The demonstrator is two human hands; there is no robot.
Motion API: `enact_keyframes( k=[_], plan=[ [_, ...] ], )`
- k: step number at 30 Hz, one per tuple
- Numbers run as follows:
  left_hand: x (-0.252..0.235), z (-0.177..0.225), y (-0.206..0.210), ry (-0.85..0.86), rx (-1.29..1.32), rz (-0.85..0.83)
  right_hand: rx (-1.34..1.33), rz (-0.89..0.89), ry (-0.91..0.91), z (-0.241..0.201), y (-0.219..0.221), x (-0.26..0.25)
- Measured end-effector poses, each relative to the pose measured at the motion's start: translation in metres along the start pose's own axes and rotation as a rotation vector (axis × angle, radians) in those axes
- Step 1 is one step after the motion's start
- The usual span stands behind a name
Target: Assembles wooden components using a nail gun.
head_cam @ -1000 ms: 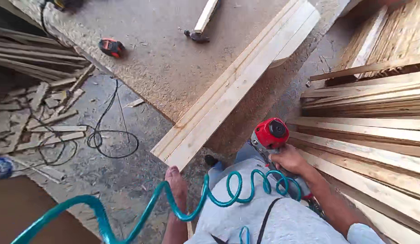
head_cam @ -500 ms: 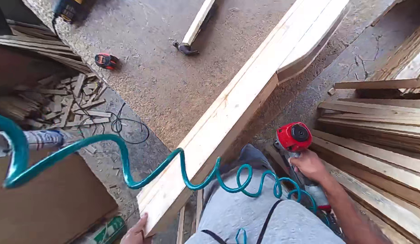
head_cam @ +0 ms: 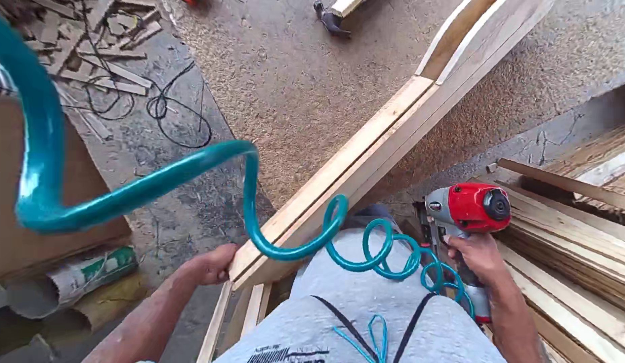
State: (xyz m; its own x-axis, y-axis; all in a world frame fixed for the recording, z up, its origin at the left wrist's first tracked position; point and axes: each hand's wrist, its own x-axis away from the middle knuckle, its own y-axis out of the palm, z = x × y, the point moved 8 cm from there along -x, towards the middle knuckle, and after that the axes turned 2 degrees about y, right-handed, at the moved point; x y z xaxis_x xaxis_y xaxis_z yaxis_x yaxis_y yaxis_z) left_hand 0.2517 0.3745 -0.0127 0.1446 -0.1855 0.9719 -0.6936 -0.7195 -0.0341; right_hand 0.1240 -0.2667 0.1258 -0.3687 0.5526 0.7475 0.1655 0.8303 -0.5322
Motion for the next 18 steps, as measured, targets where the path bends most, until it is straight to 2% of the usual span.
enact_keyframes(
  k=[3,6,9,12,15,17,18],
  plan=[
    [0.003,0.031,-0.045,0.141,-0.528,0.245,-0.025,-0.018,-0.027,-0.011,0.002,0.012],
    [0.055,0.104,-0.059,0.611,-0.544,0.487,-0.021,-0.015,-0.045,-0.023,-0.003,0.006],
    [0.099,0.197,-0.017,0.954,-0.469,0.637,-0.029,-0.052,-0.054,-0.035,-0.010,-0.015],
    [0.107,0.301,0.025,1.021,-0.439,0.724,-0.014,-0.088,-0.088,-0.055,-0.019,-0.036],
    [0.110,0.390,0.074,0.997,-0.386,0.682,-0.006,-0.129,-0.154,-0.081,-0.041,-0.060],
    [0.110,0.419,0.104,0.971,-0.361,0.782,-0.004,-0.184,-0.223,-0.099,-0.062,-0.073],
    [0.111,0.422,0.115,0.944,-0.363,0.836,0.009,-0.210,-0.264,-0.107,-0.075,-0.080]
  ],
)
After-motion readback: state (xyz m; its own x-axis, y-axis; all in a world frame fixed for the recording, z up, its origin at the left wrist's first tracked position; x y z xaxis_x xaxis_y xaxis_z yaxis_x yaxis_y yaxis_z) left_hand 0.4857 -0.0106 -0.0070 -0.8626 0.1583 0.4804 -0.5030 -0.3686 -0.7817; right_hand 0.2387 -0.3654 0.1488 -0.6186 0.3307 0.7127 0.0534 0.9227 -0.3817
